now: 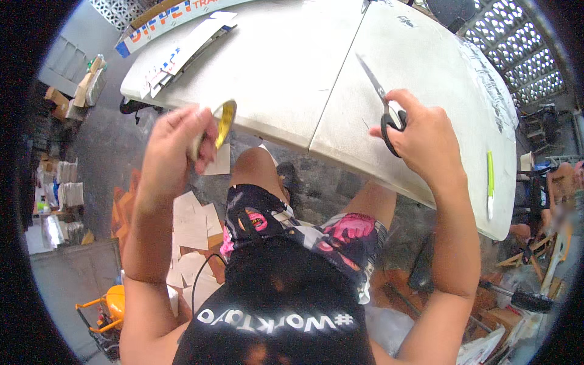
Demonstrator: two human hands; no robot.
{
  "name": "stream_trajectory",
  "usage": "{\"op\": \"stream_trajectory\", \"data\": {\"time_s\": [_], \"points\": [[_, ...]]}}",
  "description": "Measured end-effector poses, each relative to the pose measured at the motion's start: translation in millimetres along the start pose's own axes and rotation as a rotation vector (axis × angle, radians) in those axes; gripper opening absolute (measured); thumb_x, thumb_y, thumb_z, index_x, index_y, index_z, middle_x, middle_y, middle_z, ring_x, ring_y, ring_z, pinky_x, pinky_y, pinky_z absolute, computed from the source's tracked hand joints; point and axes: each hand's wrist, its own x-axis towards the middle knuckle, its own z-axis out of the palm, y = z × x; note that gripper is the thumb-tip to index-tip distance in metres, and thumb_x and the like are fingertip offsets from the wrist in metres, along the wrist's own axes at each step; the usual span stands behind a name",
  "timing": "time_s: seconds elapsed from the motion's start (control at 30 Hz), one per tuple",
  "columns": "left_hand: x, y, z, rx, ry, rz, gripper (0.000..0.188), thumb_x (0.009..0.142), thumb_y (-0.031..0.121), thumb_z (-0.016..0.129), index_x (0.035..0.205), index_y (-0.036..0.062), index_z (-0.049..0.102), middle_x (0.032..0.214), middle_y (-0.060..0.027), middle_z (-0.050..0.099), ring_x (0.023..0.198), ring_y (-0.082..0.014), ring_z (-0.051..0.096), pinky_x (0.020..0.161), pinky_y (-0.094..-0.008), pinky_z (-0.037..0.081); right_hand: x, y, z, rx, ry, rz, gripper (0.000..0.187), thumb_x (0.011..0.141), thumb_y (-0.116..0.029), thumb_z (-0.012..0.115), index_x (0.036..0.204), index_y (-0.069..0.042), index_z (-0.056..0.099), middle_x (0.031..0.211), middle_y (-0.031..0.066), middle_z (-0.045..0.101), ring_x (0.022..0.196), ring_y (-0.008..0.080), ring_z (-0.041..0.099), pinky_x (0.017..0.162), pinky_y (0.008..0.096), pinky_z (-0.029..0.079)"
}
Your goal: The person cuts strips of masking tape with scissors and applies them to small cardboard pieces on a white table. They fold the cardboard tabs over the tape to secure them, repeating the process for multiple pieces.
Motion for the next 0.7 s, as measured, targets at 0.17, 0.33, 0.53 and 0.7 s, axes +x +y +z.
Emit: {"op": "stream_trajectory", "data": {"time_s": [0.17, 0.33, 0.53, 0.7], "points": [[-15, -38, -1, -0.148, 0.0, -0.071, 0.034, 0.102, 0.032, 0.059, 0.081, 0.0048, 0.06, 0.06, -0.0023, 0.054, 0.044, -0.0081, 0.049, 0.041, -0.0215, 0.037, -7, -33, 24, 0.311, 0.087, -0.172, 0.046, 0.081, -0.03, 0.082, 0.118, -0.006, 0.068, 0.067, 0.0167, 0.064, 0.06, 0.0308, 0.065, 0.058, 0.0401, 0.049], [-13, -43, -2, -0.168, 0.01, -0.029, 0.032, 0.103, 0.03, 0.058, 0.082, 0.0055, 0.06, 0.059, -0.0025, 0.054, 0.044, -0.0083, 0.048, 0.042, -0.0218, 0.037, 30, -74, 66, 0.509, 0.17, -0.422, 0.033, 0.082, -0.019, 0.076, 0.111, -0.005, 0.068, 0.081, 0.0199, 0.07, 0.075, 0.0343, 0.071, 0.07, 0.0423, 0.055], [-13, -48, -6, -0.17, 0.008, -0.05, 0.032, 0.103, 0.03, 0.058, 0.082, 0.0056, 0.061, 0.06, -0.0024, 0.055, 0.044, -0.0085, 0.049, 0.043, -0.0218, 0.038, 56, -120, 98, 0.406, 0.128, -0.515, 0.052, 0.075, -0.023, 0.079, 0.122, -0.011, 0.062, 0.111, 0.0137, 0.067, 0.111, 0.031, 0.064, 0.097, 0.0533, 0.036], [-10, -55, -4, -0.232, -0.015, -0.009, 0.033, 0.103, 0.031, 0.059, 0.082, 0.0054, 0.062, 0.06, -0.0026, 0.056, 0.046, -0.0086, 0.05, 0.044, -0.0209, 0.038, 72, -123, 113, 0.278, 0.227, -0.496, 0.06, 0.071, -0.027, 0.082, 0.125, -0.013, 0.061, 0.115, 0.0108, 0.064, 0.112, 0.0275, 0.06, 0.098, 0.049, 0.033]]}}
